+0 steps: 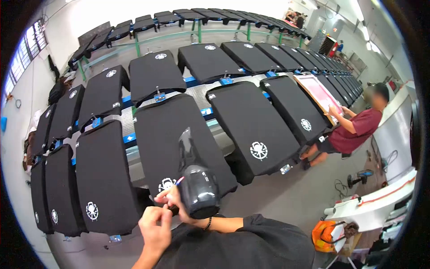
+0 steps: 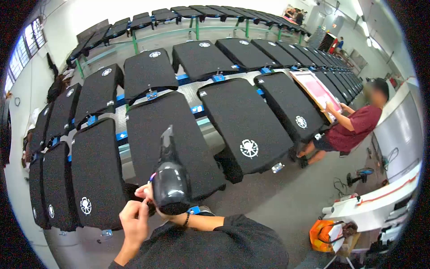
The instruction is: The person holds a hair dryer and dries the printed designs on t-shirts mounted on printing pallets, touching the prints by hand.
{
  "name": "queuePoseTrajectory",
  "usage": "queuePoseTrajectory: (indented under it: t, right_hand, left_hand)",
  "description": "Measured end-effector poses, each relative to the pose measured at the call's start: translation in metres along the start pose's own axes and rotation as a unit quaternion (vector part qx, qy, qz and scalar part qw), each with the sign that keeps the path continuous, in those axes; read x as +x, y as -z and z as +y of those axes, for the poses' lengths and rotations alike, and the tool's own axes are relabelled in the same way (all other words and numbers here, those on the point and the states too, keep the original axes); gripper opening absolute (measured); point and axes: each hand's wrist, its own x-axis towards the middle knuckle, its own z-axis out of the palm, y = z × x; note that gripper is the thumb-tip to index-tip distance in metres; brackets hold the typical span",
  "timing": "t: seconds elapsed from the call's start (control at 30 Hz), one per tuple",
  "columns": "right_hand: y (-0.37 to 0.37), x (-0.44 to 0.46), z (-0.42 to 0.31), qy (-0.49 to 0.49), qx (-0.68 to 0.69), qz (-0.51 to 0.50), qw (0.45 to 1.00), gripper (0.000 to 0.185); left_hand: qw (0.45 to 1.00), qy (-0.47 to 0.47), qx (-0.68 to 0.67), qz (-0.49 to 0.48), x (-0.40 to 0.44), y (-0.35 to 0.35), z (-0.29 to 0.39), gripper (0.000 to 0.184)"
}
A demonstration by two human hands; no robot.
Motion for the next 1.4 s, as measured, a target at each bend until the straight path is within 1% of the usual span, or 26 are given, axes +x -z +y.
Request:
queuePoseTrajectory:
  t: [0.07,0.13,0.27,0.3,0.4,0.47,0.53,0.6,0.63,0.67,0.7,0.73,0.77,0.83,0.87,0.9,0.93,1.0,1.03,1.07,1.13,1.17,1.2,1.27,1.33,1.4]
  right_hand:
    - [0.011,0.007,0.006,0.079,0.003,-0.016,0.997,0.031]
    - [0.015,0.004,0.005,0.072,0.052,-0.029,0.996,0.031]
    - [0.02,-0.005,0.0,0.053,-0.033,-0.037,0.997,0.037]
    - [0.018,-0.006,-0.002,0.036,0.022,-0.011,0.999,0.022]
    - [0.014,-0.007,-0.011,0.019,0.106,0.024,0.994,0.02]
    - [0.023,-0.008,-0.016,-0.031,0.065,0.002,0.997,0.021]
    - [0.023,-0.013,-0.026,-0.005,-0.025,-0.016,1.0,0.021]
    - [0.031,-0.017,-0.008,-0.029,0.032,-0.055,0.998,0.031]
    - [0.032,-0.02,0.011,0.021,0.044,-0.065,0.997,0.041]
    - [0.031,-0.02,-0.002,-0.078,0.06,-0.057,0.994,0.039]
    - [0.036,-0.017,0.006,-0.09,0.126,-0.065,0.986,0.032]
    - [0.037,-0.022,-0.002,-0.066,0.138,-0.075,0.985,0.028]
    - [0.043,-0.024,0.013,-0.003,0.11,-0.09,0.99,0.032]
    - [0.051,-0.03,0.04,0.056,0.08,-0.096,0.991,0.036]
    - [0.052,-0.032,0.039,0.005,0.113,-0.105,0.988,0.036]
    - [0.054,-0.035,0.038,-0.022,0.127,-0.11,0.985,0.036]
    - [0.056,-0.038,0.035,-0.05,0.142,-0.115,0.982,0.036]
    - [0.047,-0.042,0.0,-0.122,0.143,-0.057,0.981,0.033]
    - [0.045,-0.04,-0.003,-0.122,0.145,-0.045,0.981,0.031]
    - [0.045,-0.038,0.004,-0.117,0.141,-0.04,0.982,0.031]
    - [0.046,-0.033,0.027,0.054,0.143,-0.08,0.985,0.029]
    - [0.044,-0.033,0.015,-0.044,0.149,-0.061,0.986,0.033]
    - [0.041,-0.029,0.011,-0.041,0.144,-0.056,0.987,0.033]
    - [0.032,-0.024,0.01,-0.092,0.135,-0.015,0.987,0.037]
    - [0.02,-0.013,0.025,-0.057,0.17,0.007,0.984,0.039]
    - [0.007,-0.009,0.032,-0.043,0.131,0.045,0.989,0.037]
  left_hand:
    - [0.994,-0.091,0.059,0.024,-0.004,-0.007,0.009,0.024]
    - [0.993,-0.101,0.062,0.01,-0.003,-0.009,0.013,0.024]
    - [0.954,0.241,-0.175,-0.032,0.01,-0.009,0.003,0.023]
    - [0.962,0.23,-0.145,-0.026,0.004,-0.009,0.01,0.022]
    - [0.994,-0.08,0.054,0.046,0.0,-0.022,0.031,0.023]
    - [0.987,-0.115,0.098,0.054,0.0,-0.027,0.027,0.025]
    - [0.976,0.2,-0.086,-0.027,0.001,-0.021,0.024,0.029]
    - [0.975,0.199,-0.087,-0.035,-0.002,-0.02,0.024,0.028]
    - [0.989,0.138,-0.027,-0.035,-0.006,-0.02,0.03,0.025]
    - [0.997,0.068,0.027,-0.04,-0.012,-0.024,0.032,0.023]
    - [0.997,-0.031,0.072,-0.016,-0.017,-0.033,0.033,0.021]
    - [0.985,-0.131,0.109,0.014,-0.024,-0.041,0.032,0.019]
    - [0.981,-0.14,0.135,0.015,-0.03,-0.046,0.019,0.016]
    - [0.998,0.051,0.044,-0.004,-0.038,-0.046,0.012,0.026]
    - [0.986,0.162,0.009,-0.022,-0.033,-0.042,0.012,0.03]
    - [0.959,0.24,-0.154,0.01,-0.03,-0.044,0.012,0.036]
    - [0.931,0.267,-0.248,0.024,-0.032,-0.043,0.014,0.035]
    - [0.991,0.13,0.032,-0.018,-0.038,-0.046,0.041,0.033]
    - [0.989,-0.117,0.088,0.034,-0.04,-0.056,0.028,0.033]
    - [0.989,-0.121,0.082,0.031,-0.038,-0.055,0.025,0.033]
    - [0.997,-0.012,0.069,0.018,-0.034,-0.051,0.016,0.034]
    - [0.974,0.205,-0.096,-0.004,-0.029,-0.042,0.003,0.035]
    - [0.915,0.3,-0.269,-0.004,-0.013,-0.031,-0.002,0.036]
    - [0.986,0.132,-0.012,-0.103,-0.011,-0.017,0.011,0.037]
    - [0.966,-0.232,0.115,-0.024,-0.003,-0.02,0.004,0.038]
    - [0.98,-0.184,0.066,-0.043,-0.001,-0.004,-0.014,0.035]
